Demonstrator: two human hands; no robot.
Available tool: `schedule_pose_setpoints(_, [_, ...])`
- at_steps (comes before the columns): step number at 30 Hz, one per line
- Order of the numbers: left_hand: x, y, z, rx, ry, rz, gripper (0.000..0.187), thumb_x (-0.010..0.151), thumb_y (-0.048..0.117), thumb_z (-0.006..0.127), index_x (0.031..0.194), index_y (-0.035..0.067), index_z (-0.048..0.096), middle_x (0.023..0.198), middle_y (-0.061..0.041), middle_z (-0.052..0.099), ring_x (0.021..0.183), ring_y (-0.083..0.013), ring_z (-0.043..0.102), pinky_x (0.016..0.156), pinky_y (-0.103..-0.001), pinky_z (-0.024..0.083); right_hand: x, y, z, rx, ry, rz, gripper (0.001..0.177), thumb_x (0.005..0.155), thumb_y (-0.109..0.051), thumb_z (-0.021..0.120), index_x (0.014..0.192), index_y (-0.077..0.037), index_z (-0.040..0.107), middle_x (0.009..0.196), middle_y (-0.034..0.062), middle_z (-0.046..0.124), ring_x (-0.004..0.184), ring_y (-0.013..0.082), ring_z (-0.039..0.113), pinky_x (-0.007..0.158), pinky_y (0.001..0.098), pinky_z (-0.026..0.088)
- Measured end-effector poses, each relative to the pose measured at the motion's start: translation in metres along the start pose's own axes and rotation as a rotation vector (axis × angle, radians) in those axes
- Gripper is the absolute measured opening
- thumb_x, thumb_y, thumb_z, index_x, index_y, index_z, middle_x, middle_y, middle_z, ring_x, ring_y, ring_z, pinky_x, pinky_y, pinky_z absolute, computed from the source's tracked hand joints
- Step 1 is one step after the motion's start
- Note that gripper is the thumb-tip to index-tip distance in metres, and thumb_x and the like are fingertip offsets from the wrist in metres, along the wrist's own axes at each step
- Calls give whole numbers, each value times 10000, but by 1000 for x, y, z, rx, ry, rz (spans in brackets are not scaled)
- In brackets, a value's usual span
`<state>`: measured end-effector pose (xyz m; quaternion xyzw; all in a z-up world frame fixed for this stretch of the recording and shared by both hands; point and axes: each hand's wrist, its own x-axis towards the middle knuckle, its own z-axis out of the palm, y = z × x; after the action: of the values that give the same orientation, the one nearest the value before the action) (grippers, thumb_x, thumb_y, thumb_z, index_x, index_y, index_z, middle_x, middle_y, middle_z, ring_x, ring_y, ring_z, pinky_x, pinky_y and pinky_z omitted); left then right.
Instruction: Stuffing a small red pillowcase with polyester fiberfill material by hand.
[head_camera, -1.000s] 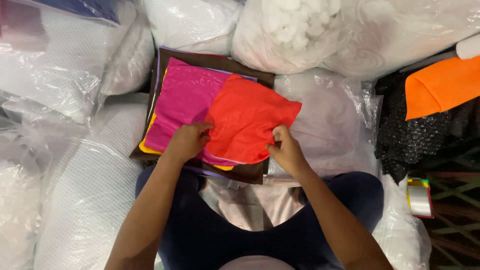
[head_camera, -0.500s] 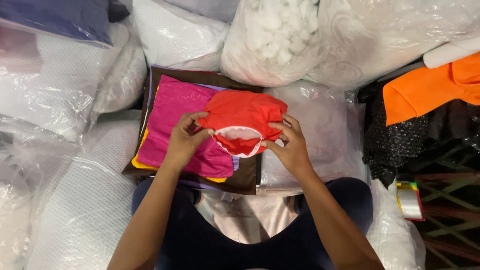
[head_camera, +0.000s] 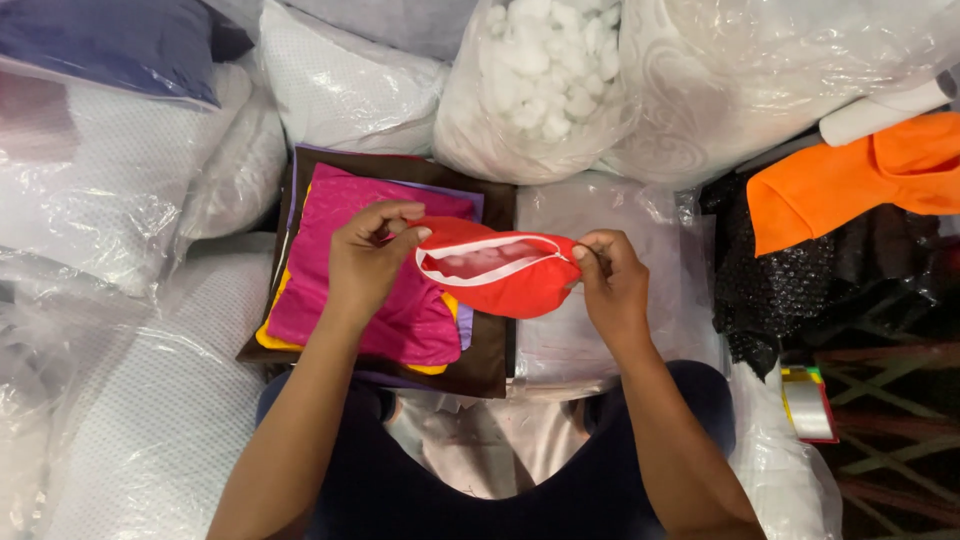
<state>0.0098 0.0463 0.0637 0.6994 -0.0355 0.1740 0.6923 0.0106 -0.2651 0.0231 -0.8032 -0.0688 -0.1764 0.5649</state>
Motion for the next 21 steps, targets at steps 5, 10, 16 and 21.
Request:
schedule_pose_setpoints(5, [-5, -26, -2, 226, -60, 95, 307, 834, -52, 748, 1094, 106, 789, 892, -107, 685, 795, -164, 617, 768, -310, 542, -4, -9, -3, 112, -167, 120, 487, 851, -39, 822, 1275, 11, 588, 1004, 194, 713, 836, 250, 700, 795, 394, 585])
schedule_pose_setpoints(10, [-4, -35, -10, 457, -214, 308, 469, 755, -94, 719, 1178, 102, 768, 1006, -163, 686, 874, -333, 690, 809, -414, 558, 0, -25, 1, -99, -154, 88, 278, 852, -64, 829, 1114, -72, 739, 850, 129, 716, 746, 247, 728, 706, 345, 596])
schedule_pose_setpoints(16, [18, 32, -10, 558, -57, 507, 183, 966, 27, 670, 1075, 119, 784, 1055, -99, 669, 806, -271, 672, 746, -353, 549, 11, -53, -6, -159, 8, -386, 154, 934, -26, 768, 1080, -72, 788, 835, 59, 735, 592, 190, 689, 599, 304, 582])
schedule_pose_setpoints(21, [24, 31, -14, 776, -109, 541, 146, 936, 83, 698, 1041, 154, 772, 918, -58, 735, 908, -305, 731, 809, -385, 579, 9, -65, -2, -125, 3, -419, 125, 970, -24, 703, 1031, -77, 798, 748, 76, 731, 545, 201, 693, 527, 311, 564])
